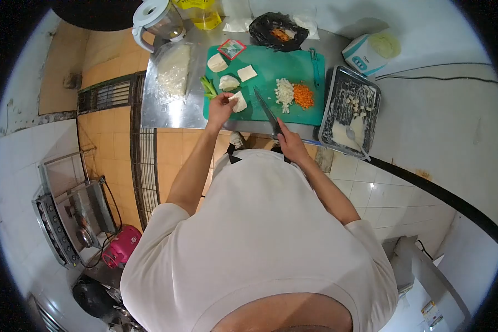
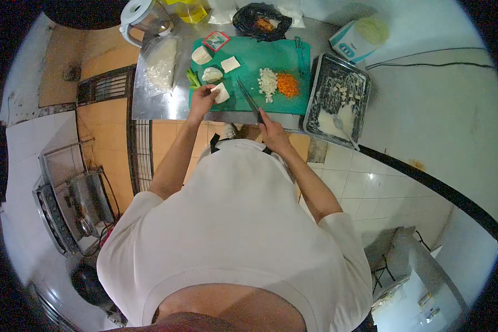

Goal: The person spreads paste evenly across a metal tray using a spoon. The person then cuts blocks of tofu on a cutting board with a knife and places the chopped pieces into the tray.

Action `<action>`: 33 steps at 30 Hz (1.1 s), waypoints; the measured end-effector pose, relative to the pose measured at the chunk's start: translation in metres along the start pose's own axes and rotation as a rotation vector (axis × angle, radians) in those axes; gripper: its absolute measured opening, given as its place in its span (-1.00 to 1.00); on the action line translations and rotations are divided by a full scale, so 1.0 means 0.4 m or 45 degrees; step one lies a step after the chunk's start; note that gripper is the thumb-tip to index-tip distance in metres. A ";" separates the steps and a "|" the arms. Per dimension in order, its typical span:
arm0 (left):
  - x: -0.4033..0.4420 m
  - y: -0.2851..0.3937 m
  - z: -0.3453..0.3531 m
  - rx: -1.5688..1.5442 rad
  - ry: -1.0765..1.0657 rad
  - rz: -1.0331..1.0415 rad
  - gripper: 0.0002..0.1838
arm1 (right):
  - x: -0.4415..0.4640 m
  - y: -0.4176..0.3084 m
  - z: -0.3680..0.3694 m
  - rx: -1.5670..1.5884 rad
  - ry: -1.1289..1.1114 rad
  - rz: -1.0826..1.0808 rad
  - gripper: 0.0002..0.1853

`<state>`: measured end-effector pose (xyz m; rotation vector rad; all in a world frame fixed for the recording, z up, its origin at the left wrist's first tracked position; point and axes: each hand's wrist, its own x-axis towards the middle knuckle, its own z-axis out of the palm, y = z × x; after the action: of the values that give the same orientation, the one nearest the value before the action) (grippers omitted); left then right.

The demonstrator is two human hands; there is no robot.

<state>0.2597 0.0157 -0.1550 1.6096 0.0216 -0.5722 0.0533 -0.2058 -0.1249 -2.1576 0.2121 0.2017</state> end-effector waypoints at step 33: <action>0.024 0.036 0.142 1.027 -0.125 0.702 -0.43 | -0.012 -0.087 0.050 -0.310 0.019 0.234 -0.24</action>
<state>0.2535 -0.0427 -0.1457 2.2347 -0.7910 -0.2204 0.0555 -0.1695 -0.1072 -2.3818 0.4131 0.3314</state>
